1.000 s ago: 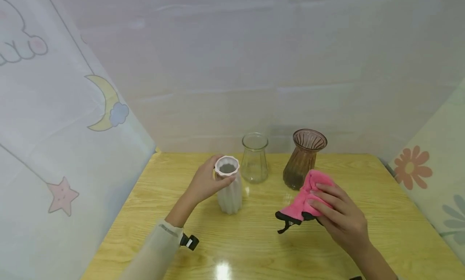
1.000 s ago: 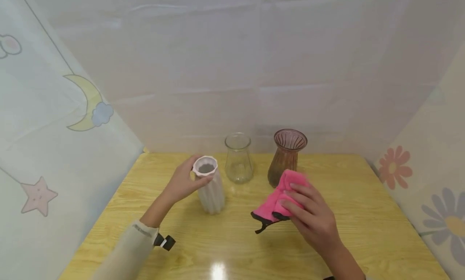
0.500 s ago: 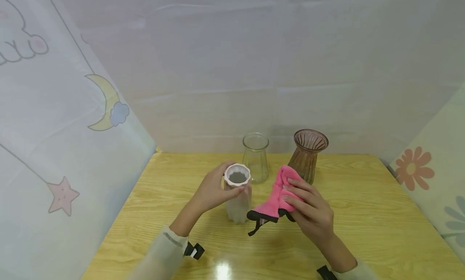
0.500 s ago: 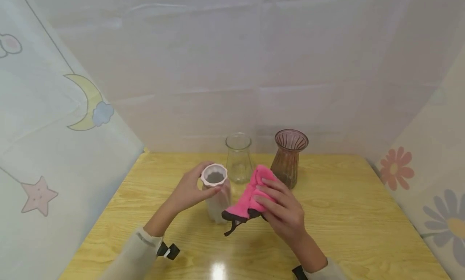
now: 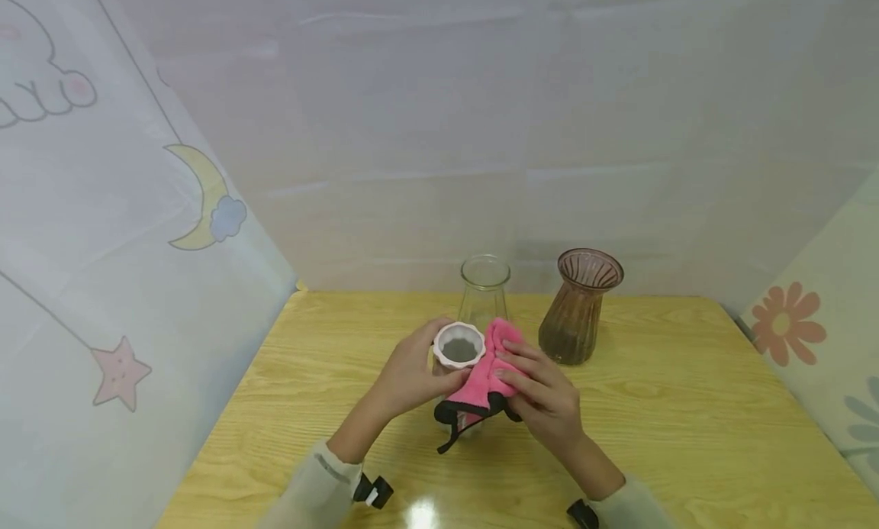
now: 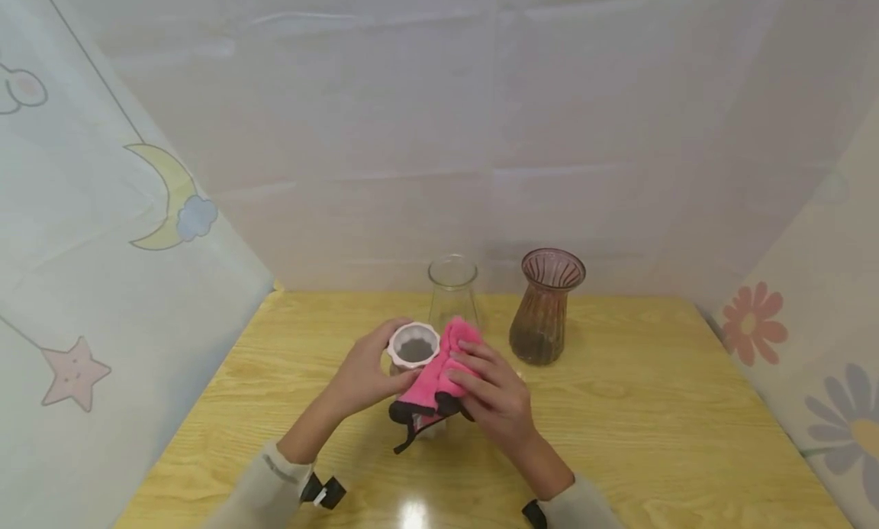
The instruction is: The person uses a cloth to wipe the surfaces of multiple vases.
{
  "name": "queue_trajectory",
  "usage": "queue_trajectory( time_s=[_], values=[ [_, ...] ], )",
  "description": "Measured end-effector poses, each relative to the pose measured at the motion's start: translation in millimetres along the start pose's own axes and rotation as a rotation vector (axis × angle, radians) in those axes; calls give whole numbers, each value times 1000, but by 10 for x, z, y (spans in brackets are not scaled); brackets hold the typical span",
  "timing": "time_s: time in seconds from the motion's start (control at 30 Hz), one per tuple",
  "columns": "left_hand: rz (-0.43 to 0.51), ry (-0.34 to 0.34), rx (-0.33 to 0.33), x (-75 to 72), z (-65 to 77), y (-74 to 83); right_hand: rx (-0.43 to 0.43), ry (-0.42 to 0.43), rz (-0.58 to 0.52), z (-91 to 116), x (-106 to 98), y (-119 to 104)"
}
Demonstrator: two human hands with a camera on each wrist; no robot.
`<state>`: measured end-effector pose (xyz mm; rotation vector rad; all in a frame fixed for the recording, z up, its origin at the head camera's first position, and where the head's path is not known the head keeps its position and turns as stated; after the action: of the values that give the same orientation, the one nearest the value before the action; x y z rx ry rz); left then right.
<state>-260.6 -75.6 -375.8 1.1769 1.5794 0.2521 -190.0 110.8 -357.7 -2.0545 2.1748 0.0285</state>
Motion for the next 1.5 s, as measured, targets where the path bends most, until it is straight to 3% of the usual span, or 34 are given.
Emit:
queue_trajectory(
  time_s=[0.63,0.9,1.2,1.5],
  values=[
    [-66,30,39,-24,30,29,65,-128,78,158,99,89],
    [-28,16,32,-15,35,23,162,-194,94,361,82,159],
    [15,-8,85,-12,51,0,241,-396,114,570,153,161],
    [125,-164,126,3,25,-12,324,-599,191,679,233,179]
  ],
)
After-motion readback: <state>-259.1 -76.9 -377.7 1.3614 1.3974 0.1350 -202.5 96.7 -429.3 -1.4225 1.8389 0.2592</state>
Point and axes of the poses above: each hand's wrist, its own z-axis away from the middle knuckle, its own x-axis out of the palm, y = z × x, the point moved 8 cm from there along -z, towards the middle knuckle, and after that the axes turned 3 degrees about x, right-handed, at the moved point
